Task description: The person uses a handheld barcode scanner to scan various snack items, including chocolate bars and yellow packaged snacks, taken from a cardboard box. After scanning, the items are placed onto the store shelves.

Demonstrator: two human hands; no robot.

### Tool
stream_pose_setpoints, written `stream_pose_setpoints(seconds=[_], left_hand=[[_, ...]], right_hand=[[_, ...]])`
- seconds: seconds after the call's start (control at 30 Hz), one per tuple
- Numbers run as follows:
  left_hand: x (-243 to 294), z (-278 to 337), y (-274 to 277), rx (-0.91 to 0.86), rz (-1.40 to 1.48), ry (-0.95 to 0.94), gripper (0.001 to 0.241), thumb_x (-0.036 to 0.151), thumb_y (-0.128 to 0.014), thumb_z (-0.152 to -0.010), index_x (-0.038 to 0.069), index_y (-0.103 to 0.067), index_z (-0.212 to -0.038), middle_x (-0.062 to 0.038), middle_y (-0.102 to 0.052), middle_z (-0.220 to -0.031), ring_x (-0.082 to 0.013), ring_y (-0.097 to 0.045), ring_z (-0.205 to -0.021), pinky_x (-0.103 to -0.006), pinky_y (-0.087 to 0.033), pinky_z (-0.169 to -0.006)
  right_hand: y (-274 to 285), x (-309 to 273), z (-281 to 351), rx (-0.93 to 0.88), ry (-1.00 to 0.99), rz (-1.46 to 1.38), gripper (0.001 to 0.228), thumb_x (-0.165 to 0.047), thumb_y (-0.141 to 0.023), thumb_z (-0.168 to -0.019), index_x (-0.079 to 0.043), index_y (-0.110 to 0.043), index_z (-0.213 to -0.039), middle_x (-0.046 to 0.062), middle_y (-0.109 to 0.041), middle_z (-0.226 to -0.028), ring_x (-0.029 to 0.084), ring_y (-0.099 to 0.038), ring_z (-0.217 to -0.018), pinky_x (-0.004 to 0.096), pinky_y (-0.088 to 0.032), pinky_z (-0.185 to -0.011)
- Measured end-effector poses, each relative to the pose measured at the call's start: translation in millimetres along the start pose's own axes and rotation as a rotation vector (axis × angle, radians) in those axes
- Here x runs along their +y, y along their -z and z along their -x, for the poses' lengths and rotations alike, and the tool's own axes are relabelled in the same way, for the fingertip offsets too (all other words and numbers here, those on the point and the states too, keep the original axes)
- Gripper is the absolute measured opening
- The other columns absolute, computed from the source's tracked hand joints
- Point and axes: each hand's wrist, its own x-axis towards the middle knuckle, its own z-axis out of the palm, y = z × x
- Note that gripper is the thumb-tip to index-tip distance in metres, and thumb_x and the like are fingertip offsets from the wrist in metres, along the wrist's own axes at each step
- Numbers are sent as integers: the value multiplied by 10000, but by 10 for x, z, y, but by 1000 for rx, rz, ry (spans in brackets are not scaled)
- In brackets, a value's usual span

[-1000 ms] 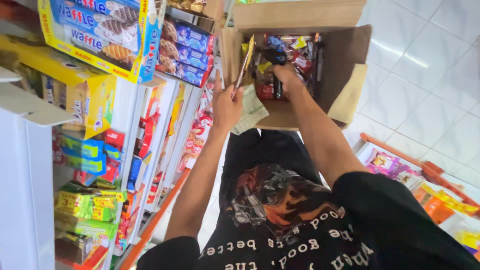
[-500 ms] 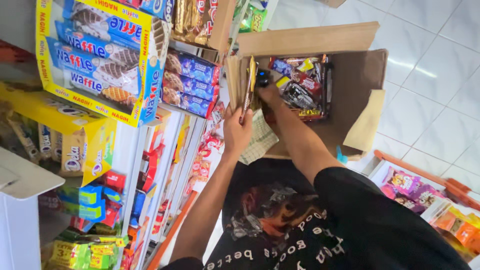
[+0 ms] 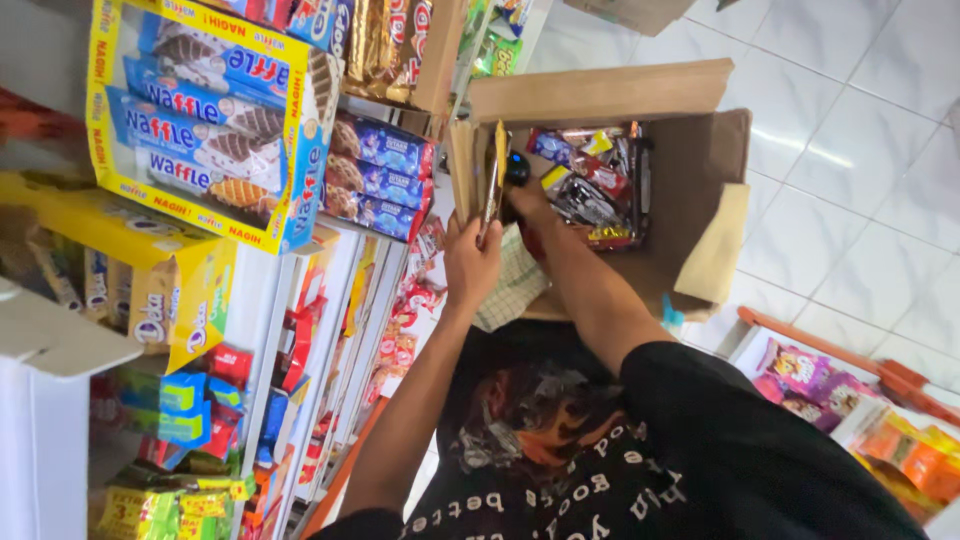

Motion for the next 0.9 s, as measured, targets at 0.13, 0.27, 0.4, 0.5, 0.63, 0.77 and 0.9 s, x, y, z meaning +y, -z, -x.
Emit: stream_pose_setpoints(seconds=[0.13,0.27,0.4,0.5,0.63,0.77,0.9], left_hand=[[22,-33,0,-48,-83,19,286,304,-664,-970,36,-712,-1057,-237,-589,-1191,-418,-606,-986,-515,-484,-843],[48,-12,126,-91,0,62,306,314,-647,-975,30,-697,-1075,-255,-555,-1254,-396,-626,-983,-489,-516,-842],[186,117,217,114,-84,-234,263,259,-654,-997,52,-732,-1139,-281,-496,-1418,-451,-579,-1168,-471,-516,-925],[331,231,324,199,-52,-239,305,266,-650,-1014,61,-710,-1231,-226,-557,-1378,-431,-601,-1205,-444,-518,-979],[498,371,350,-5,338,83,393,289,-553,-1064,77,-568,-1394,-175,-708,-1188,-312,-702,-1045,-374,-538,-904],[515,486,348,-14,462,-25,354,260,-508,-1102,50,-482,-1386,-156,-677,-1207,-271,-690,-1068,-361,-537,-915],[527,590,201,-85,865,-188,337,213,-536,-1110,29,-454,-1381,-142,-644,-1283,-242,-652,-1195,-371,-509,-1061]], right_hand=[[239,-172,167,13,-87,179,285,-167,-803,-804,-24,-753,-1045,99,-763,-909,205,-711,-760,365,-577,-687],[315,-449,470,50,-17,363,264,-201,-756,-833,-29,-751,-1033,103,-756,-869,194,-707,-732,362,-562,-675],[377,-791,996,217,7,451,283,-180,-825,-820,-16,-730,-1030,96,-745,-859,193,-702,-735,363,-555,-682],[427,-1075,1489,132,142,71,290,-60,-779,-823,-20,-708,-1100,92,-714,-897,219,-663,-748,401,-553,-685],[663,-1569,2144,29,382,90,352,4,-792,-859,-43,-707,-1198,78,-733,-1120,166,-658,-1017,342,-524,-928],[843,-2027,2715,-180,324,-118,484,44,-735,-820,-44,-645,-1288,76,-717,-1231,188,-665,-1153,382,-550,-989],[863,-2251,2980,-450,230,-202,558,76,-684,-835,-9,-572,-1375,90,-707,-1313,220,-666,-1230,408,-560,-1015]])
